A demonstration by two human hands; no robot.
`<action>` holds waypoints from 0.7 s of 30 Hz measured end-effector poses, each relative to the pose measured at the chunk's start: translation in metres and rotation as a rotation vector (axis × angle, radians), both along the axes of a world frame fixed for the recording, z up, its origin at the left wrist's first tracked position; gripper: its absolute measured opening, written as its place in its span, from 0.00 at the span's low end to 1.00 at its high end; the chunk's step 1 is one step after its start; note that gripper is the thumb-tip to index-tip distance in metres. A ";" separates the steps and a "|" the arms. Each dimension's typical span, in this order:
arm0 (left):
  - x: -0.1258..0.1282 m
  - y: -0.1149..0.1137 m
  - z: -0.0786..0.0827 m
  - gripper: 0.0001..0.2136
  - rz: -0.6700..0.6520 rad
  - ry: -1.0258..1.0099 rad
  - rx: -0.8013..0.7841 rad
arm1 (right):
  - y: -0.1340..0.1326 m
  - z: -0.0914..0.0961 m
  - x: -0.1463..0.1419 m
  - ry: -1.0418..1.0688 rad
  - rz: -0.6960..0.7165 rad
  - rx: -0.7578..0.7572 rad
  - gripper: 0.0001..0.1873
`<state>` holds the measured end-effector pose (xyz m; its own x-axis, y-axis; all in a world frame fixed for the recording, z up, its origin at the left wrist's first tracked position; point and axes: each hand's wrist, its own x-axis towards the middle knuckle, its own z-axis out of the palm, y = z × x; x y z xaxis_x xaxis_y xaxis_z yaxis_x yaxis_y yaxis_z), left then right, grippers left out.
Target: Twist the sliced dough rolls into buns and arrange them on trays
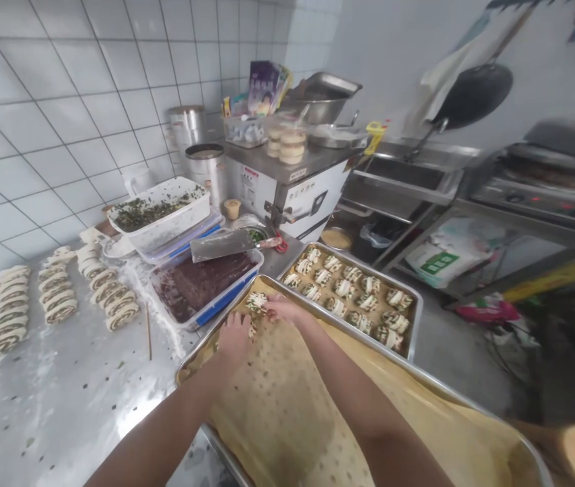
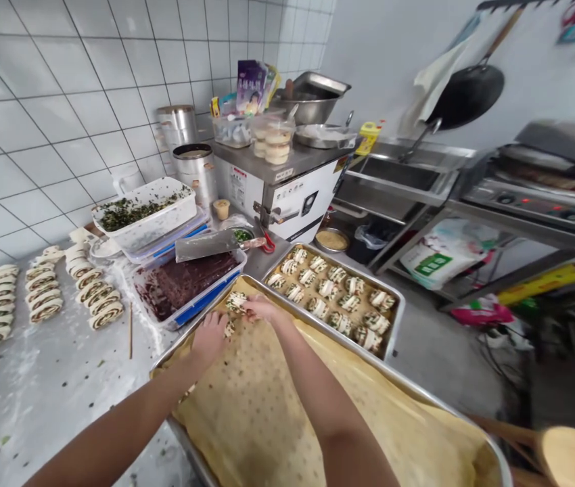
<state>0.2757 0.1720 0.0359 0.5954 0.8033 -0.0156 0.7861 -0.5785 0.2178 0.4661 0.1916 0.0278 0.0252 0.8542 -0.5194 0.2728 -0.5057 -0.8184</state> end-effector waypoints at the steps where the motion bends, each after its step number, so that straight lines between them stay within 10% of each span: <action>1: 0.004 0.002 -0.002 0.22 0.017 0.021 -0.003 | 0.000 -0.003 -0.001 -0.056 0.015 -0.017 0.10; 8: 0.014 0.002 -0.019 0.18 0.127 0.017 0.083 | -0.004 0.006 -0.001 -0.526 0.035 0.086 0.27; 12: 0.016 -0.001 -0.030 0.19 0.115 0.055 0.115 | -0.006 0.008 -0.007 -0.705 0.299 0.385 0.36; 21: 0.015 0.001 -0.022 0.20 0.153 0.071 0.113 | -0.007 -0.023 -0.034 -0.818 0.237 0.544 0.23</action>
